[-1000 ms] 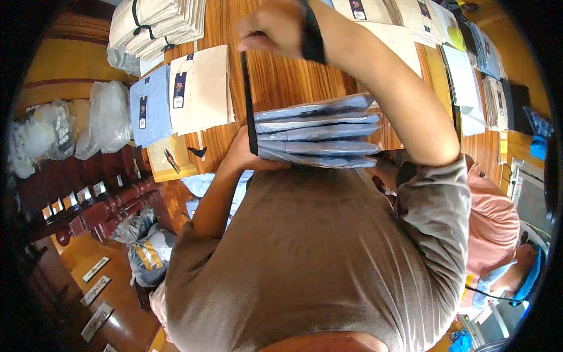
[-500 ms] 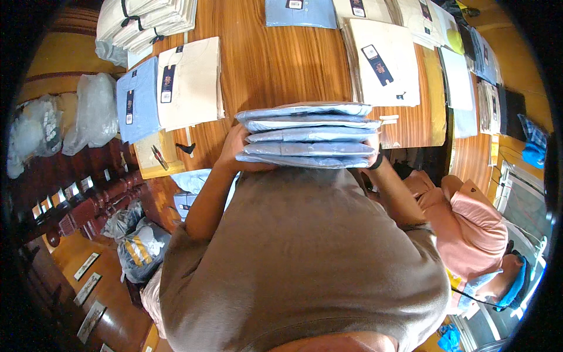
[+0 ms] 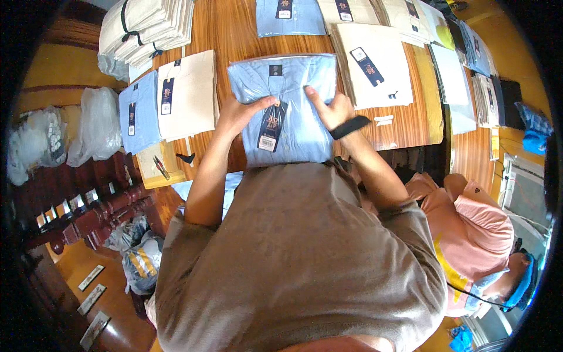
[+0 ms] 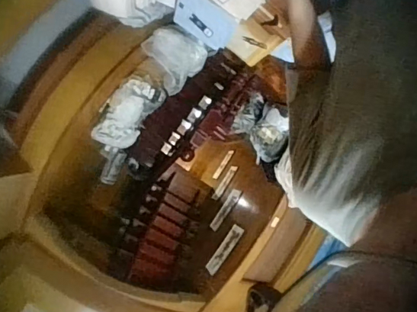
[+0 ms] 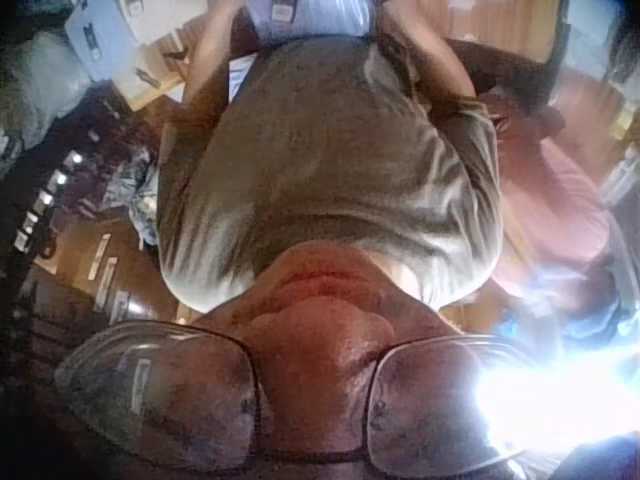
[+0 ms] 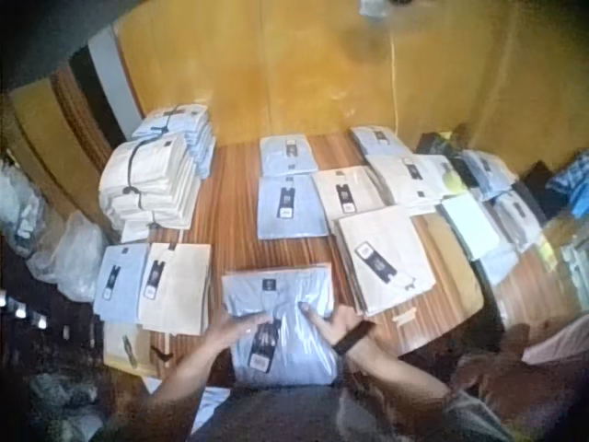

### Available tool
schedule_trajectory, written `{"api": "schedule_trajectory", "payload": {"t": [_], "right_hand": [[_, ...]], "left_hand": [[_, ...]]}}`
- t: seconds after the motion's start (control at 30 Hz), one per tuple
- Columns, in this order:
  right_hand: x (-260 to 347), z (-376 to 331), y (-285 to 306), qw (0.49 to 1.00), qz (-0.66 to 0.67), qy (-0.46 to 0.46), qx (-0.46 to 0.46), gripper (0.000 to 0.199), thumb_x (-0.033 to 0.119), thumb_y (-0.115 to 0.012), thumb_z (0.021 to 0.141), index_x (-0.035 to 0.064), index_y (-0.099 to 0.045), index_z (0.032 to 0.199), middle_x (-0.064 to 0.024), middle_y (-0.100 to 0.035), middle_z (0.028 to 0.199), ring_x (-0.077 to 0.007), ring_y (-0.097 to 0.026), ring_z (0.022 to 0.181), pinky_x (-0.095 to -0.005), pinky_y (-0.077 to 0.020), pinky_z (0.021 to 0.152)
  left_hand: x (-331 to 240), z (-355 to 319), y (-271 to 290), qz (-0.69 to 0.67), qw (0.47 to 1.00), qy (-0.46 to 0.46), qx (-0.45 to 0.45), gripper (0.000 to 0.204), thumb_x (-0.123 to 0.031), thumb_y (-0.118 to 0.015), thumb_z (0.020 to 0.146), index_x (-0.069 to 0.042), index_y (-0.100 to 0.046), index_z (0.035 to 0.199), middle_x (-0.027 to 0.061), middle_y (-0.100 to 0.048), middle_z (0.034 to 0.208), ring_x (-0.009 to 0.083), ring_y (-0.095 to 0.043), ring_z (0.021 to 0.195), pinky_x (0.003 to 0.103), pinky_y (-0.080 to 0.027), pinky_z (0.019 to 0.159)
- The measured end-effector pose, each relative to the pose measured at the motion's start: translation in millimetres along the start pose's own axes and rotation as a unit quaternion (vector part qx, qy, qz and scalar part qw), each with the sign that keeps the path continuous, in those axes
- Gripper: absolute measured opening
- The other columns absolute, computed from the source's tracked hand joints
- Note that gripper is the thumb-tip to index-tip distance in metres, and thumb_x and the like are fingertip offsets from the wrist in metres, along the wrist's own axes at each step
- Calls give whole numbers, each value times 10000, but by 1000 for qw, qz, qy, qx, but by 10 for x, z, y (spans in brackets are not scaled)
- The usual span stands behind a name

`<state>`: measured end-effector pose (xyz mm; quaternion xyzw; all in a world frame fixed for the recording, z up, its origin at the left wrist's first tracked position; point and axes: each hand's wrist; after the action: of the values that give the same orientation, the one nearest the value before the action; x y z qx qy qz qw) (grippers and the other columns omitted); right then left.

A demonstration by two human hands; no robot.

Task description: The person gathers several packaged shirts from a table, stacks them, and secures the stack with a black elastic band before placing the bundle onto a larger pile of similar bundles.

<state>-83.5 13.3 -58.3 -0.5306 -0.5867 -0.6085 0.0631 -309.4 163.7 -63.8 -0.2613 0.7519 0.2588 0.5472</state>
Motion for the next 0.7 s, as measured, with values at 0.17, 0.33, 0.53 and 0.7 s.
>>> {"api": "schedule_trajectory", "payload": {"t": [0.17,0.33,0.53,0.7], "right_hand": [[-379,65,-126,999,13,31,38,931,763,-706,812,-144,-701,1024,-338,-705,829,-454,-737,869,-485,-575,800],[-747,13,278,982,-95,56,155,675,657,-693,905,4,-753,1069,-266,-745,953,-336,-744,946,-450,-564,836],[-873,-192,646,958,-147,171,179,358,359,-603,1037,17,-709,1040,-250,-707,871,-443,-691,863,-524,-526,771],[-418,-397,1050,972,-149,75,168,330,306,-591,1047,-10,-675,1002,-263,-682,883,-458,-659,866,-500,-499,750]], "left_hand": [[268,14,45,130,990,47,34,627,-476,-786,914,34,-673,1261,136,-742,1183,250,-671,1133,349,-500,1020],[235,-286,632,322,923,91,189,358,-338,-624,1052,15,-677,1032,89,-695,772,186,-617,745,375,-498,732],[-5,-874,1105,363,912,103,164,226,-188,-535,1073,-6,-666,1048,82,-619,714,196,-619,704,362,-501,676],[-425,-1128,1351,357,932,51,45,184,-128,-584,1036,-8,-686,1130,139,-676,837,252,-668,768,360,-536,716]]}}
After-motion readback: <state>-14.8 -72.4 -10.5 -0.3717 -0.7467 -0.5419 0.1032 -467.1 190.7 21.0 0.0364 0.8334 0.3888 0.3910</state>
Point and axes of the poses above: each hand's wrist, its own z-axis towards the middle knuckle, its own y-axis out of the back of the hand, x = y × z
